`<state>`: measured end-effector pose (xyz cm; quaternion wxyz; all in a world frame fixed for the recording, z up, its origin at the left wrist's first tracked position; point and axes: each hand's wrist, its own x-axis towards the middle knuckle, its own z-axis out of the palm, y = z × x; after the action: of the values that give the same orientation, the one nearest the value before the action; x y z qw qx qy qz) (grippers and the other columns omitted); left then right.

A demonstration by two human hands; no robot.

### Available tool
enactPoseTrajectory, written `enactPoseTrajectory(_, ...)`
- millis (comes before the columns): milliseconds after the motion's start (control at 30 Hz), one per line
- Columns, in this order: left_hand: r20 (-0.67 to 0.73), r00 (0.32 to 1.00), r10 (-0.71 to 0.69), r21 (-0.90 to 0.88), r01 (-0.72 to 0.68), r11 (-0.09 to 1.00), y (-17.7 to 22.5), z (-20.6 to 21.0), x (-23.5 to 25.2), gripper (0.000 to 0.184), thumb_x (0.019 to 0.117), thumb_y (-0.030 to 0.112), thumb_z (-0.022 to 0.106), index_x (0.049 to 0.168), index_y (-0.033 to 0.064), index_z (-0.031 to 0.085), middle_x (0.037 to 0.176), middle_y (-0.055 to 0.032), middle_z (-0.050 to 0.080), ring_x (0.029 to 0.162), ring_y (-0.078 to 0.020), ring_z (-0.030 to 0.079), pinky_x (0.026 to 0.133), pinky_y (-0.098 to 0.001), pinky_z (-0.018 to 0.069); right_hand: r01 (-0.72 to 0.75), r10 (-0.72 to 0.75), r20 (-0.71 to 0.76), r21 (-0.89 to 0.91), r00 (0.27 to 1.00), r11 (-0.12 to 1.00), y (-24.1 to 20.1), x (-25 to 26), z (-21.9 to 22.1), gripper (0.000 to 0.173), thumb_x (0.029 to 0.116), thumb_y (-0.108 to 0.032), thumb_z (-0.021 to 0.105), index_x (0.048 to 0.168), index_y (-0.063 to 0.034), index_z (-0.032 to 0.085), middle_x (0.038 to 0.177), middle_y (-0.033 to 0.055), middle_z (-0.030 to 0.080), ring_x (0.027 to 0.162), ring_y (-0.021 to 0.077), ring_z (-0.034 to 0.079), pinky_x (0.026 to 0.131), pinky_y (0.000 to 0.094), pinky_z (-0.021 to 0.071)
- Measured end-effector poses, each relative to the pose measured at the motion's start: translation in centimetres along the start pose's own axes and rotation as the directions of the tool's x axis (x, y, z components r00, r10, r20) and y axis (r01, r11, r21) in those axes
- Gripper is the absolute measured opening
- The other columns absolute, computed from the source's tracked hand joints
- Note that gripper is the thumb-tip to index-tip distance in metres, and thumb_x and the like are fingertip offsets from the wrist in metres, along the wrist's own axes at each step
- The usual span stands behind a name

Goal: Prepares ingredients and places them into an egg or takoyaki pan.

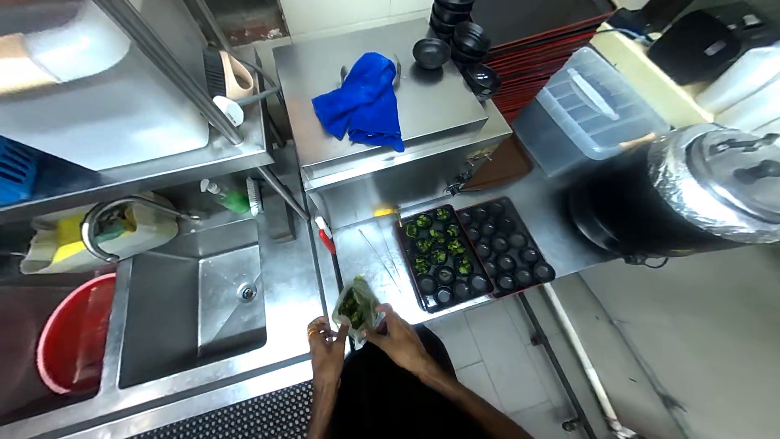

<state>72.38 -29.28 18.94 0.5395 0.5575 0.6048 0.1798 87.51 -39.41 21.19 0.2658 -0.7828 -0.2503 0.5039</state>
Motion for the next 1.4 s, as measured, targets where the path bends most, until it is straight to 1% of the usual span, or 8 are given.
enactPoseTrajectory(200, 0.065, 0.996, 0.063, -0.118, -0.055, 0.992, -0.2, 1.1, 0.1, 0.014, 0.0950, 0.009, 0.072, 0.098, -0.0024, 0.064, 0.086, -0.0097, 0.070, 0.075, -0.0174, 0.070, 0.071, -0.0347, 0.0622, 0.134, -0.116, -0.139, 0.133, 0.984, 0.982, -0.5, 1.6, 0.0, 0.030, 0.1040, -0.032, 0.058, 0.119, -0.0110, 0.073, 0.120, 0.0106, 0.066, 0.107, 0.0209, 0.066, 0.095, 0.0419, 0.0553)
enactPoseTrajectory(300, 0.065, 0.996, 0.055, -0.327, -0.030, 0.945, 0.8, 1.6, 0.1, 0.008, 0.0975, 0.002, 0.065, 0.102, -0.0040, 0.064, 0.092, -0.0118, 0.071, 0.081, -0.0180, 0.070, 0.073, -0.0327, 0.0612, 0.106, -0.042, -0.123, 0.573, 0.991, 0.813, -0.4, 3.2, 0.3, 0.025, 0.1043, -0.022, 0.061, 0.115, -0.0027, 0.072, 0.109, 0.0086, 0.068, 0.085, 0.0139, 0.065, 0.072, 0.0302, 0.0552)
enactPoseTrajectory(700, 0.377, 0.862, -0.340, -0.863, 0.460, 0.209, 0.5, 2.0, 3.2, 0.035, 0.1092, 0.030, 0.036, 0.122, 0.0047, 0.056, 0.104, -0.0147, 0.068, 0.093, -0.0265, 0.070, 0.082, -0.0462, 0.0598, -0.117, 0.163, 0.029, 0.819, 0.986, 0.562, 1.0, 4.2, 1.8, 0.023, 0.1091, -0.018, 0.051, 0.118, -0.0037, 0.066, 0.101, 0.0040, 0.067, 0.088, 0.0112, 0.062, 0.075, 0.0287, 0.0509)
enactPoseTrajectory(867, 0.252, 0.917, -0.311, -0.852, 0.362, 0.379, 1.4, 3.0, 3.5, 0.034, 0.1078, 0.027, 0.033, 0.119, 0.0040, 0.055, 0.103, -0.0139, 0.067, 0.092, -0.0247, 0.069, 0.080, -0.0453, 0.0589, 0.299, -0.247, -0.332, 0.115, 0.910, 0.947, 2.5, 3.8, 1.1, 0.047, 0.1011, -0.030, 0.063, 0.141, -0.0055, 0.056, 0.130, 0.0151, 0.063, 0.118, 0.0245, 0.063, 0.102, 0.0412, 0.0534)
enactPoseTrajectory(1000, 0.125, 0.953, -0.277, -0.786, 0.266, 0.558, 2.3, 3.8, 3.7, 0.032, 0.1069, 0.021, 0.037, 0.113, -0.0007, 0.059, 0.098, -0.0154, 0.068, 0.087, -0.0247, 0.069, 0.075, -0.0443, 0.0592, 0.490, -0.585, -0.314, -0.333, 0.748, 0.805, 1.4, 4.6, 0.3, 0.065, 0.0947, -0.049, 0.070, 0.149, -0.0177, 0.055, 0.145, 0.0133, 0.056, 0.132, 0.0287, 0.054, 0.109, 0.0464, 0.0492)
enactPoseTrajectory(1100, 0.029, 0.974, -0.223, -0.706, 0.178, 0.686, 2.4, 4.4, 3.7, 0.028, 0.1046, 0.017, 0.042, 0.110, -0.0018, 0.061, 0.097, -0.0163, 0.068, 0.087, -0.0246, 0.068, 0.075, -0.0440, 0.0587, 0.528, -0.677, -0.228, -0.474, 0.699, 0.705, 0.7, 6.4, 0.3, 0.034, 0.1069, -0.042, 0.052, 0.117, -0.0198, 0.075, 0.117, 0.0059, 0.069, 0.113, 0.0250, 0.063, 0.098, 0.0411, 0.0520)
enactPoseTrajectory(1267, 0.017, 0.999, -0.045, -0.424, 0.048, 0.904, 1.0, 4.5, 4.0, 0.024, 0.1010, 0.021, 0.062, 0.094, -0.0012, 0.069, 0.089, -0.0121, 0.070, 0.082, -0.0194, 0.067, 0.076, -0.0400, 0.0571, 0.366, -0.355, -0.096, 0.156, 0.930, 0.917, 0.0, 8.5, -1.1, 0.037, 0.1092, -0.029, 0.048, 0.113, -0.0018, 0.073, 0.107, 0.0112, 0.073, 0.102, 0.0183, 0.068, 0.096, 0.0396, 0.0541)
enactPoseTrajectory(1400, 0.279, 0.960, 0.004, -0.280, 0.077, 0.957, 1.7, 3.9, 5.4, 0.036, 0.0991, 0.031, 0.068, 0.077, 0.0027, 0.068, 0.076, -0.0092, 0.069, 0.070, -0.0179, 0.065, 0.067, -0.0376, 0.0564, -0.028, -0.039, 0.065, 0.792, 0.997, 0.610, -0.4, 8.2, -1.0, 0.025, 0.1090, -0.025, 0.052, 0.117, -0.0033, 0.063, 0.090, 0.0009, 0.061, 0.075, 0.0089, 0.058, 0.069, 0.0271, 0.0519)
